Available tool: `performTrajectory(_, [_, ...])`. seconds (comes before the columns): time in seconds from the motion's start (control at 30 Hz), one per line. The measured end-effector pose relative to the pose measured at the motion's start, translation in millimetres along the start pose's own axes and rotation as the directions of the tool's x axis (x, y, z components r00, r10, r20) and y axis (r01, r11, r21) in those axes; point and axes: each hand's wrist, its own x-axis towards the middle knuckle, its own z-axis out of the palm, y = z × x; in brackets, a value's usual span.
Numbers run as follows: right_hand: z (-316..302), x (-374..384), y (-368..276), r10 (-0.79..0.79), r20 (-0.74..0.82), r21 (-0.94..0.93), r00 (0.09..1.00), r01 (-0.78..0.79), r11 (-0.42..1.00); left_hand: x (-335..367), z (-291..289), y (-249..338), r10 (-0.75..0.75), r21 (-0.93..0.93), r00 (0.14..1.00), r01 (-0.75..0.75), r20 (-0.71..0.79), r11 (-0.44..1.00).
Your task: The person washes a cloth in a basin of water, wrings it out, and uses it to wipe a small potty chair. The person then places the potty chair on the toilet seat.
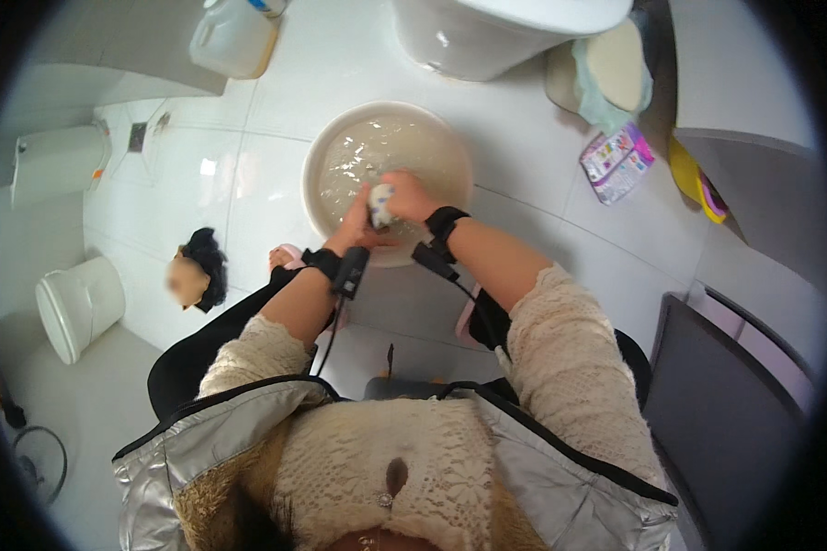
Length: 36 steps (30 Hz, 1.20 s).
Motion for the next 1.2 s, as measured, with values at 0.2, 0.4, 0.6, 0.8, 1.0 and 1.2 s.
performTrajectory(0.2, [10.5, -21.8, -68.2, -0.065, -0.103, 0.143, 0.993, 0.08, 0.986, -4.7, -18.2, 33.1, 0.082, -0.227, 0.9, 0.02, 0.429, 0.974])
performTrajectory(0.4, [10.3, -23.7, -60.4, -0.011, -0.225, 0.218, 0.974, 0.061, 0.974, -20.0, -8.7, 11.1, 0.411, 0.162, 0.868, -0.464, 0.278, 0.871])
performTrajectory(0.6, [-12.6, -10.7, 4.1, -0.154, -0.304, -0.074, 0.94, 0.138, 0.988, -17.7, 17.8, 0.0, 0.227, -0.144, 0.973, -0.22, 0.034, 0.965])
performTrajectory(0.8, [-31.6, -4.6, 48.2, 0.091, 0.0, -0.513, 0.996, -0.078, 0.855, 1.4, -6.8, -7.8, 0.243, 0.34, 0.961, -0.185, -0.135, 0.922])
performTrajectory(1.0, [-1.5, -19.1, 33.8, 0.209, -0.01, -0.267, 0.978, -0.204, 0.942, 35.9, -21.1, -27.9, 0.379, 0.154, 0.898, -0.352, -0.223, 0.923])
performTrajectory(1.2, [20.4, -16.9, -17.7, 0.297, 0.275, 0.477, 0.915, -0.398, 0.784, 8.0, -15.9, -11.5, 0.349, -0.044, 0.936, -0.347, 0.035, 0.937])
